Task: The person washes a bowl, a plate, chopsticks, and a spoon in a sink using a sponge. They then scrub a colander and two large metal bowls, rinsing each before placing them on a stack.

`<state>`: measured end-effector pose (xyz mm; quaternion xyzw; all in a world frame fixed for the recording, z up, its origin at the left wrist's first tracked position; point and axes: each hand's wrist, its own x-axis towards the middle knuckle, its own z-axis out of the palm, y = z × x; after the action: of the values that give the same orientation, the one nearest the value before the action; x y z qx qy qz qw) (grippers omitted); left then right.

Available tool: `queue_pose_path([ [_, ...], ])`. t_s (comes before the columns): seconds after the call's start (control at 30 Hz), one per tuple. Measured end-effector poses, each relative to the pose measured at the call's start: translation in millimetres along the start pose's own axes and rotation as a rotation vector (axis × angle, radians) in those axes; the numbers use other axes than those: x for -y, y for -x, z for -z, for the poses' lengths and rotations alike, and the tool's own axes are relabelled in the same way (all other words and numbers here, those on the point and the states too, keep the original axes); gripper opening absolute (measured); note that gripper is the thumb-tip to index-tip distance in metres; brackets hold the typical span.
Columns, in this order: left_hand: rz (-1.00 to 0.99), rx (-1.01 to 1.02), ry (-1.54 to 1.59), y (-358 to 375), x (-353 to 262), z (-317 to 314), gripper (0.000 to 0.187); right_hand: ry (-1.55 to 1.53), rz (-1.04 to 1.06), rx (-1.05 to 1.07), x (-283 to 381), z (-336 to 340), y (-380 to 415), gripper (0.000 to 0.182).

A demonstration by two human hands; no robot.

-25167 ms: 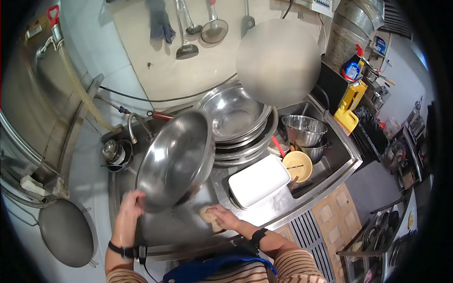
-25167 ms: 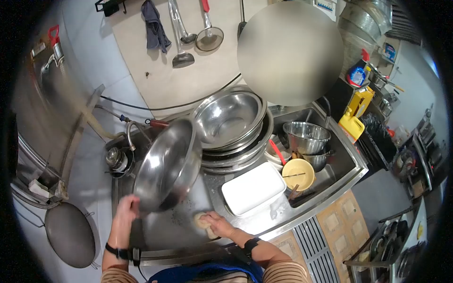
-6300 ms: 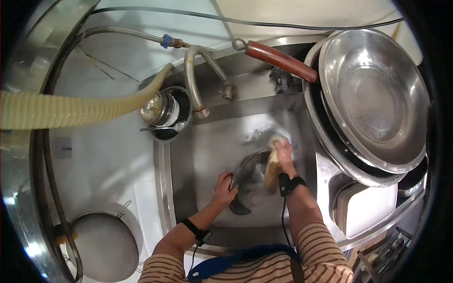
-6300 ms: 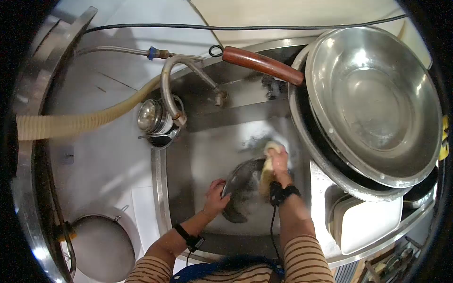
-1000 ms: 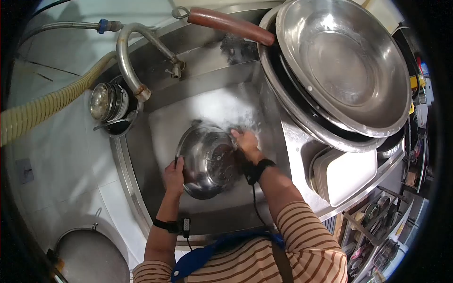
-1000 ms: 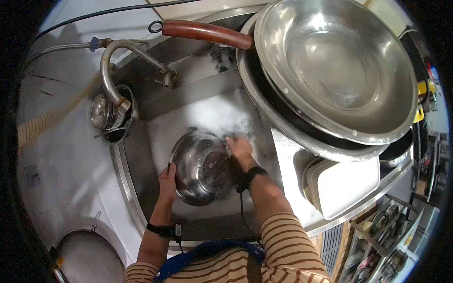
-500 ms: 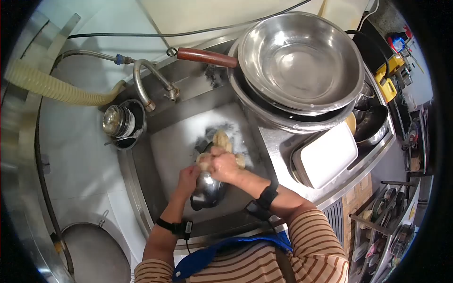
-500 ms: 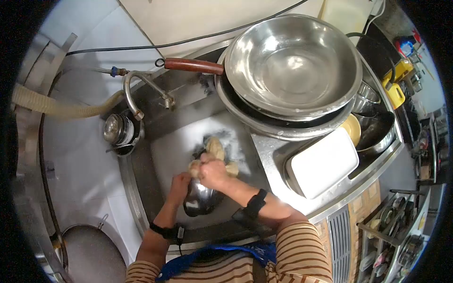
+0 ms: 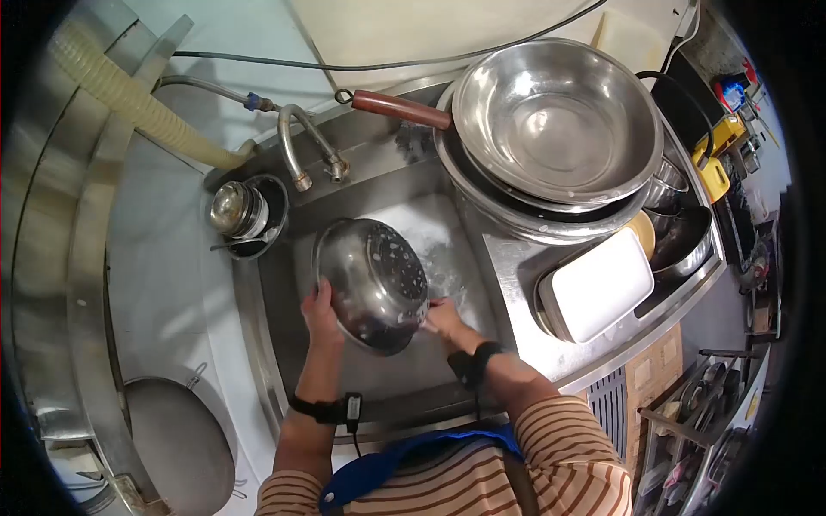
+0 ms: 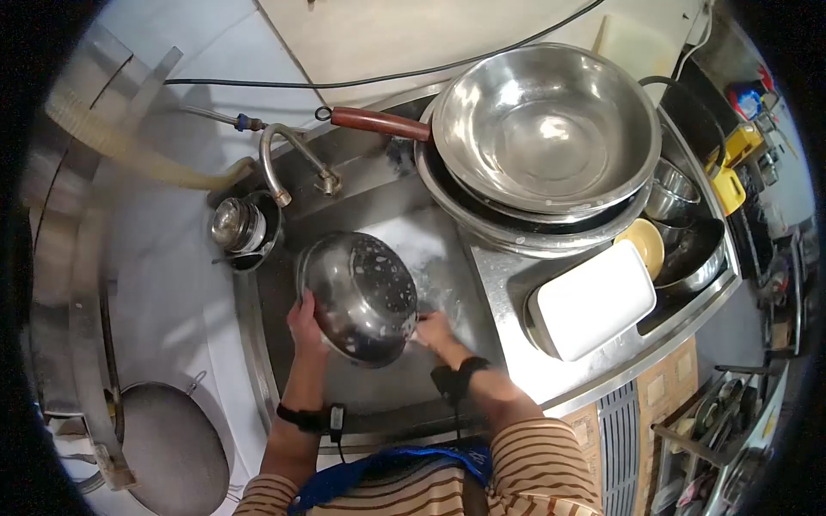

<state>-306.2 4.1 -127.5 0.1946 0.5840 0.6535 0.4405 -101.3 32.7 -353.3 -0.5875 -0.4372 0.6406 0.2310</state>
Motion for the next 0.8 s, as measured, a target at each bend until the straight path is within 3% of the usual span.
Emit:
queue_pose_path([
  [0.07,-0.002,0.003,0.025,-16.2,10.2,-14.5,0.027,0.34,-0.099,0.022,60.8,2.2,57.1,0.018],
  [0.2,0.105,0.042,0.087,-28.4,42.0,-25.2,0.03,0.513,0.201,0.128,110.1,-22.7,105.5,0.026],
  [0.27,0.16,-0.068,0.132,-25.2,42.6,-31.4,0.03,0.455,0.598,-0.094,128.0,-29.8,115.2,0.033],
  [0.37,0.249,-0.081,0.201,-26.0,53.4,-18.7,0.033,0.345,0.749,-0.44,134.9,-34.7,87.7,0.037],
  [0.4,0.279,-0.062,0.225,-25.5,58.4,-9.9,0.035,0.403,0.745,-0.473,130.3,-29.1,72.9,0.039],
  [0.47,0.318,-0.093,0.196,-24.4,65.5,3.4,0.038,0.468,0.488,-0.522,99.7,-25.2,32.4,0.036],
  [0.53,0.346,-0.077,0.146,-25.8,67.6,7.8,0.04,0.548,0.336,-0.46,72.1,-8.3,-7.5,0.034],
  [0.63,0.37,-0.013,0.008,-17.9,64.0,8.6,0.046,0.565,0.374,-0.32,134.6,1.4,-13.0,0.034],
  [0.7,0.383,0.068,-0.12,-22.8,62.6,-5.1,0.053,0.744,0.532,-0.33,183.7,-11.2,-10.4,0.034],
  [0.8,0.368,-0.056,-0.177,-32.0,72.3,-16.8,0.058,0.984,0.613,0.034,220.8,-24.3,7.3,0.023],
])
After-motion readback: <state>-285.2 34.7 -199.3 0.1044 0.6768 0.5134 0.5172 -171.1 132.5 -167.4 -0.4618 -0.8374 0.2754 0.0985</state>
